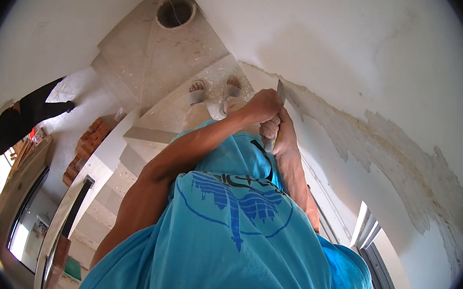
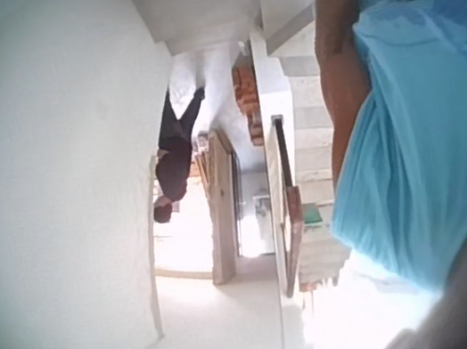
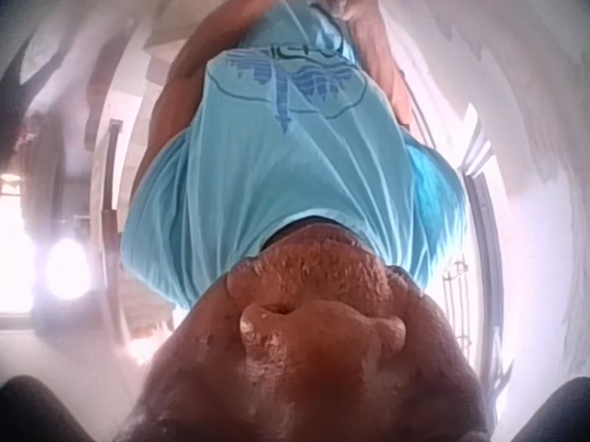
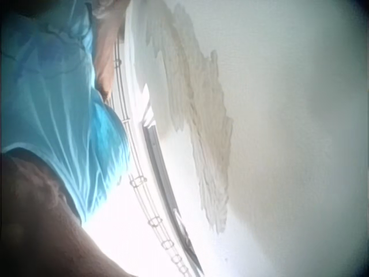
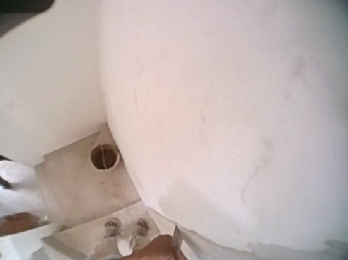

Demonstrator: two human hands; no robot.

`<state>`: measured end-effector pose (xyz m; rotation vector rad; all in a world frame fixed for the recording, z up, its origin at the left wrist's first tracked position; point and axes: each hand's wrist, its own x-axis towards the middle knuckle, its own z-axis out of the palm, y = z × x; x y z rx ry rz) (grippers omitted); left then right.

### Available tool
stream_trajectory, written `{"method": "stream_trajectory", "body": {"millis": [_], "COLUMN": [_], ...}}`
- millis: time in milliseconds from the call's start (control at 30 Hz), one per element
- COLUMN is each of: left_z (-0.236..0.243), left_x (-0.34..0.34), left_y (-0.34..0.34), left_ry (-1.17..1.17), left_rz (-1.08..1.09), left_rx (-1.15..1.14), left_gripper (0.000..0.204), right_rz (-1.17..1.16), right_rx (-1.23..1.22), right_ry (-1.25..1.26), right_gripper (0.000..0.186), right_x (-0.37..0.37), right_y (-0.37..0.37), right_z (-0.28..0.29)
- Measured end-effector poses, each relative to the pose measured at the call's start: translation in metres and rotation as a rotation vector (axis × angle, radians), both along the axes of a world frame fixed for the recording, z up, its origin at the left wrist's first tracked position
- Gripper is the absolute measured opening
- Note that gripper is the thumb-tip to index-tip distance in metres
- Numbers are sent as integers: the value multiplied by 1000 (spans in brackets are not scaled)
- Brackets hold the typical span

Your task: The person applies filler to a crack in a white wall using a putty knife. They spread the material along the crack and occasionally touch the wall with their hands while standing on a spiral staircase.

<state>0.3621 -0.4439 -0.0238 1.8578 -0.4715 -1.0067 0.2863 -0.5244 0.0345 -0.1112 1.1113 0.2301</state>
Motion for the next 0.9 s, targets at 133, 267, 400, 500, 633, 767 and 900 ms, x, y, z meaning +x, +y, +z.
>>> {"method": "stream_trajectory", "body": {"millis": [133, 267, 400, 500, 633, 767, 900], "left_z": [32, 36, 40, 17, -20, -31, 10], "left_x": [-1, 7, 9, 4, 5, 5, 0], "left_y": [-1, -7, -9, -13, -23, -14, -1], "left_ry": [102, 170, 117, 0, -53, -43, 242], "left_rz": [54, 10, -31, -6, -46, -29, 34], "left_rx": [-31, -38, -20, -26, -8, -66, -33], "left_gripper": [29, 27, 25, 24, 25, 27, 32], "right_rz": [-57, -117, -175, -134, -41, 0, -50], "right_rx": [131, 143, 120, 130, 119, 46, 3], "right_ry": [-162, -171, -62, -127, -191, -167, -93], "right_gripper": [39, 39, 42, 44, 40, 39, 41], "right_x": [-17, -20, -12, -14, -10, -12, -9], "right_y": [-6, -7, -4, -9, -17, -11, 5], "right_z": [9, 10, 17, 4, -31, -38, 5]}}
